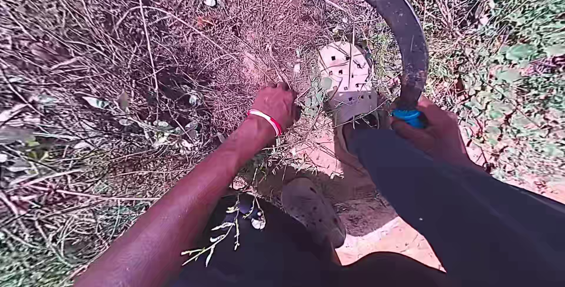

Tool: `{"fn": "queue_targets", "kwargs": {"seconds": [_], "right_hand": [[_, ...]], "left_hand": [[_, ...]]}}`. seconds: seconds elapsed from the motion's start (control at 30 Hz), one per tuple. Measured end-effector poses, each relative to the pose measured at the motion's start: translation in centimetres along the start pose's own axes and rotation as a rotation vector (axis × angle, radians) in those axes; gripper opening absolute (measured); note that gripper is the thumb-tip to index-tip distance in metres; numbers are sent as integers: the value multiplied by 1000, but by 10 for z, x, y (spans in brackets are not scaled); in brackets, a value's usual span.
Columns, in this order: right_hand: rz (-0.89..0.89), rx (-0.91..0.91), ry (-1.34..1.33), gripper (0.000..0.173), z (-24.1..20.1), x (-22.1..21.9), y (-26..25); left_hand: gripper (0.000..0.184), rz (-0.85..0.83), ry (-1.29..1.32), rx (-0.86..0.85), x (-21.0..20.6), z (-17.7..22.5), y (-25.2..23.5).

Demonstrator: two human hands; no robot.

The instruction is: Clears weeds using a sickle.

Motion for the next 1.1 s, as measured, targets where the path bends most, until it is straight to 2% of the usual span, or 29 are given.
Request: {"fn": "queue_targets", "kwargs": {"seconds": [0.1, 0.17, 0.23, 0.33, 0.43, 0.73, 0.93, 1.1], "right_hand": [[0, 38, 12, 28, 3, 1, 2], [-35, -5, 10, 29, 12, -2, 2], [-55, -36, 20, 30, 15, -2, 5], [-35, 12, 37, 29, 8, 0, 3], [-34, 3, 5, 29, 4, -4, -3], [-57, -69, -27, 28, 7, -9, -4], [-20, -40, -34, 33, 7, -4, 2], [-29, -43, -73, 31, 9, -4, 5]], "left_hand": [[31, -45, 39, 51, 3, 2, 8], [31, -117, 57, 84, 7, 2, 11], [32, -150, 99, 45, 6, -6, 12], [34, -138, 218, -39, 3, -25, 9], [35, -164, 241, -44, 1, -31, 7], [40, -177, 155, -29, 0, -24, 7], [34, -195, 86, -36, 10, -10, 14], [33, -183, 11, -127, 5, -12, 21]]}}
Point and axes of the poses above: each hand's wrist, its own y-axis away from the middle knuckle, its own x-axis out of the back of the hand, z = x × y, the point moved 7 cm from there along -y, towards the middle knuckle, and after that the axes turned 13 degrees about -x, right-handed, at the moved point
